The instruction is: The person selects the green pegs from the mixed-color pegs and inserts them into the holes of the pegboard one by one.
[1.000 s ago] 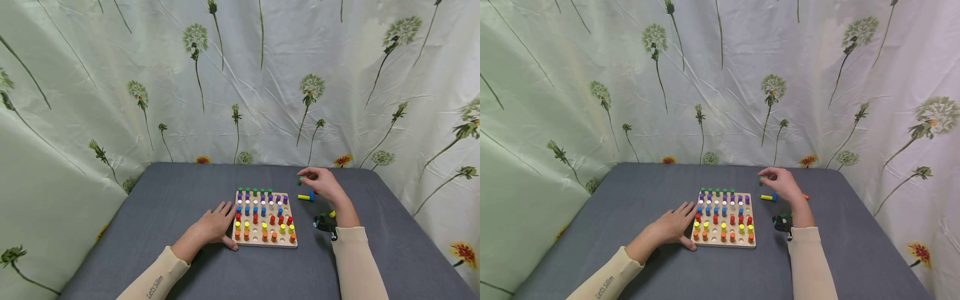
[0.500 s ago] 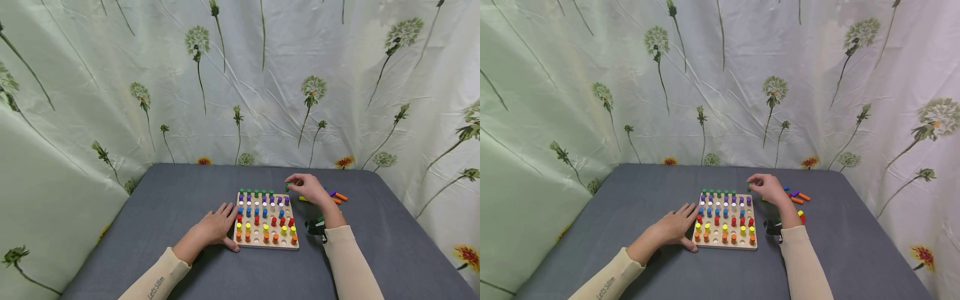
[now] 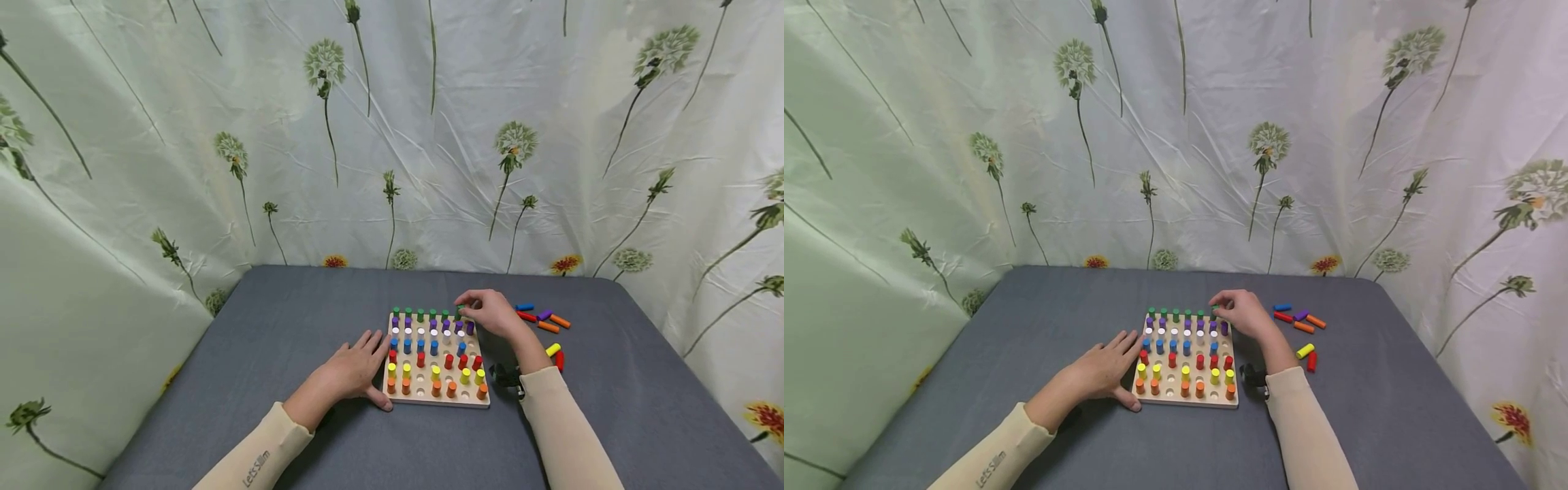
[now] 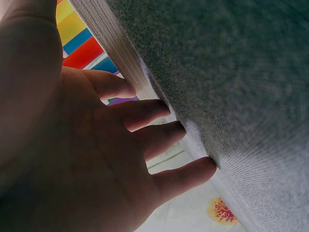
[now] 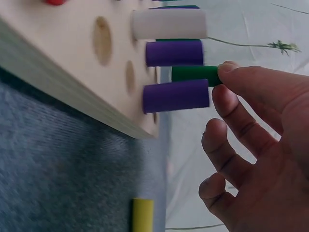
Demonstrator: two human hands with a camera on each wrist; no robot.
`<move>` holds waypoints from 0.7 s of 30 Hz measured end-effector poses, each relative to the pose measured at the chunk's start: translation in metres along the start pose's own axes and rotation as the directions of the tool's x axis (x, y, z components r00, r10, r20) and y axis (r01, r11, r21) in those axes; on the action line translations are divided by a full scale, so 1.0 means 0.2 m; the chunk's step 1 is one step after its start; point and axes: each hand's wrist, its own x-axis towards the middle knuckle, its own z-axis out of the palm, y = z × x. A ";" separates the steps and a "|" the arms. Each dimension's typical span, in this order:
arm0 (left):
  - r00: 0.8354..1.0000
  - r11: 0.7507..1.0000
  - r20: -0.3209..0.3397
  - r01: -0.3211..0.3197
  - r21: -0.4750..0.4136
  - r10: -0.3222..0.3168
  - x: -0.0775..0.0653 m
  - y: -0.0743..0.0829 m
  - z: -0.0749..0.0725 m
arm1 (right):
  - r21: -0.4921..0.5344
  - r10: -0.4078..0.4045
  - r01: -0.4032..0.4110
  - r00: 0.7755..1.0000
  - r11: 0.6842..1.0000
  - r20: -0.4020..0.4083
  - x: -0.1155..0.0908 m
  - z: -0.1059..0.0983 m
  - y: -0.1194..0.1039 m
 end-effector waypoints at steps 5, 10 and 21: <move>1.000 1.000 0.004 0.005 0.013 -0.005 0.01 0.00 -0.01 | 0.000 0.013 -0.013 1.000 1.000 0.024 0.01 0.03 -0.01; 1.000 1.000 0.004 0.010 0.022 -0.010 0.01 0.00 -0.01 | 0.010 0.018 -0.019 0.999 1.000 0.033 0.01 0.04 -0.01; 1.000 1.000 -0.002 0.013 0.026 -0.013 0.01 0.01 0.00 | -0.035 0.019 -0.017 0.999 0.999 0.041 0.01 0.03 -0.02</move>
